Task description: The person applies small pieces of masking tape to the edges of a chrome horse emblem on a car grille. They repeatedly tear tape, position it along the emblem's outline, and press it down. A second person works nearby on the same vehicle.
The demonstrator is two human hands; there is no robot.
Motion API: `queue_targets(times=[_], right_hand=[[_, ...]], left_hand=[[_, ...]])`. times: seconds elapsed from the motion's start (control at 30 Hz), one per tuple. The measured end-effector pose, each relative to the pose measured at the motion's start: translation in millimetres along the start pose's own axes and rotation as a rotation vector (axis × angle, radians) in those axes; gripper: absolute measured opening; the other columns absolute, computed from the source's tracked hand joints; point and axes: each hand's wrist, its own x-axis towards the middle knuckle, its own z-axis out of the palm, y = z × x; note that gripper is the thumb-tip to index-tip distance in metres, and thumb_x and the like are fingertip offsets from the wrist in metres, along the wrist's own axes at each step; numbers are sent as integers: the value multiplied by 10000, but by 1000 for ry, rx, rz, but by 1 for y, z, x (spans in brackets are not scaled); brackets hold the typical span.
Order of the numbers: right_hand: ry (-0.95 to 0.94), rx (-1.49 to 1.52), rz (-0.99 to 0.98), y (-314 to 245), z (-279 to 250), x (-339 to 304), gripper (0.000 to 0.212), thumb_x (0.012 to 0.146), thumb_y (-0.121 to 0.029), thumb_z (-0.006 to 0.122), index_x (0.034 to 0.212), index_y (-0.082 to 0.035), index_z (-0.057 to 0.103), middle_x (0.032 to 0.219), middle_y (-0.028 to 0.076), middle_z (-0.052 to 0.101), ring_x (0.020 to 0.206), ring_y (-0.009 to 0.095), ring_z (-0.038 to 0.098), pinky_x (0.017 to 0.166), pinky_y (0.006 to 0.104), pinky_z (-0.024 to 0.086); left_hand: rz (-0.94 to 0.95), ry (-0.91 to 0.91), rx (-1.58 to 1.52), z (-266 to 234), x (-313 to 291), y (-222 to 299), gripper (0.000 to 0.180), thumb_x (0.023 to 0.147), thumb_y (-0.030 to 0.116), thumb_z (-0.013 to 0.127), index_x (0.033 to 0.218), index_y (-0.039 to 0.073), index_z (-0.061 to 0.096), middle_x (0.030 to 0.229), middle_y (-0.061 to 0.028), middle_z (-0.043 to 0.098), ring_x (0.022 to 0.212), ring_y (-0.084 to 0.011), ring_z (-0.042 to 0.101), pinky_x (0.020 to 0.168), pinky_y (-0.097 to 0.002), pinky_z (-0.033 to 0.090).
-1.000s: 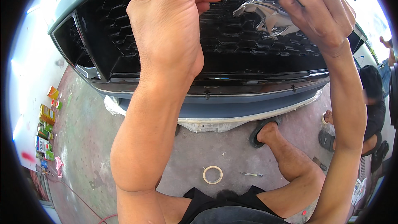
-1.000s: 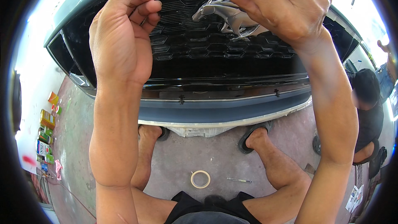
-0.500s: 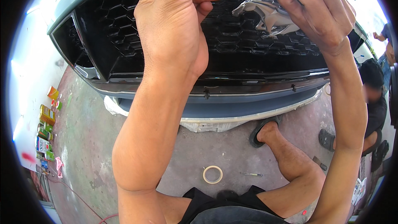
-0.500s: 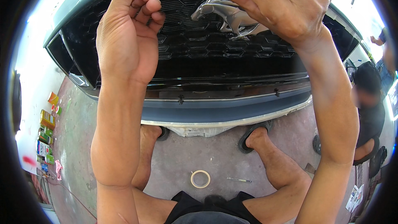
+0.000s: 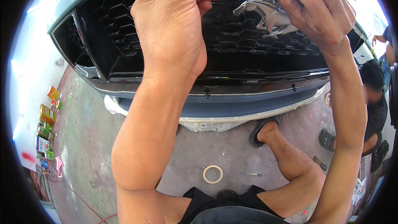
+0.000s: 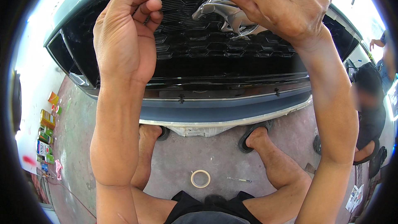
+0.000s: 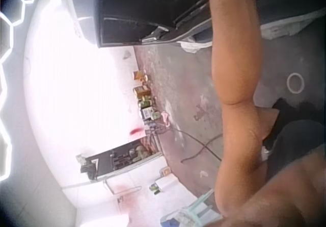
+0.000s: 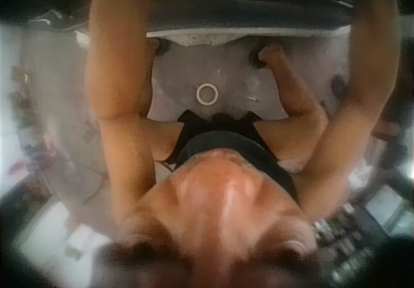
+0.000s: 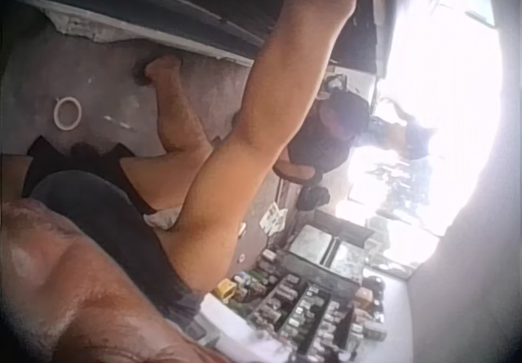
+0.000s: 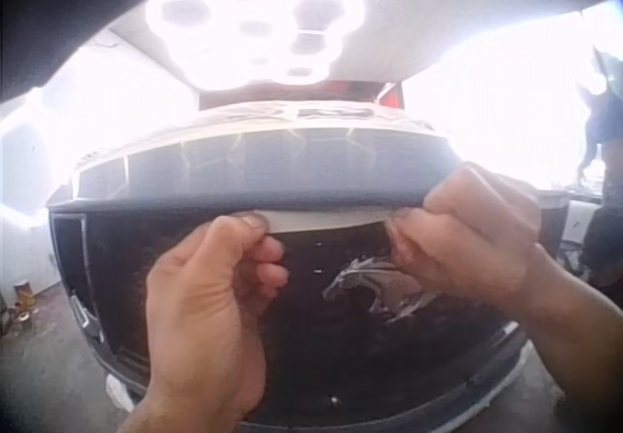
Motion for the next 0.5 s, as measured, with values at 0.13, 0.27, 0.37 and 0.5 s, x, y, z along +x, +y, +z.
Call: queue_targets(times=[0.13, 0.27, 0.37, 0.5], right_hand=[[224, 112, 118, -6, 16, -14, 131, 812, -45, 796, 774, -63, 672, 659, 23, 540, 545, 160, 570, 457, 309, 450], [-846, -255, -257, -3, -53, 48, 131, 816, -45, 792, 772, -63, 671, 669, 30, 552, 555, 165, 577, 469, 308, 458], [-881, -250, -224, -2, -56, 53, 126, 815, -43, 792, 775, -62, 674, 676, 32, 558, 565, 168, 584, 479, 310, 466], [-844, -256, -222, 0, -56, 44, 111, 807, -35, 792, 785, -59, 685, 688, 33, 565, 577, 170, 594, 491, 312, 478]], left_hand=[[-61, -10, -17, -4, 0, 8, 116, 964, 121, 655, 909, 36, 713, 802, -32, 678, 682, -105, 617, 669, -219, 506], [-94, -3, -14, -4, -2, 13, 112, 971, 121, 648, 927, 37, 707, 809, -28, 675, 689, -100, 619, 672, -219, 509], [-118, -17, -46, -2, -2, 13, 111, 975, 123, 642, 932, 40, 702, 808, -24, 673, 687, -95, 617, 673, -218, 511], [-131, -20, -50, -4, -2, 14, 110, 979, 124, 638, 936, 41, 697, 810, -20, 672, 684, -93, 616, 675, -216, 514]])
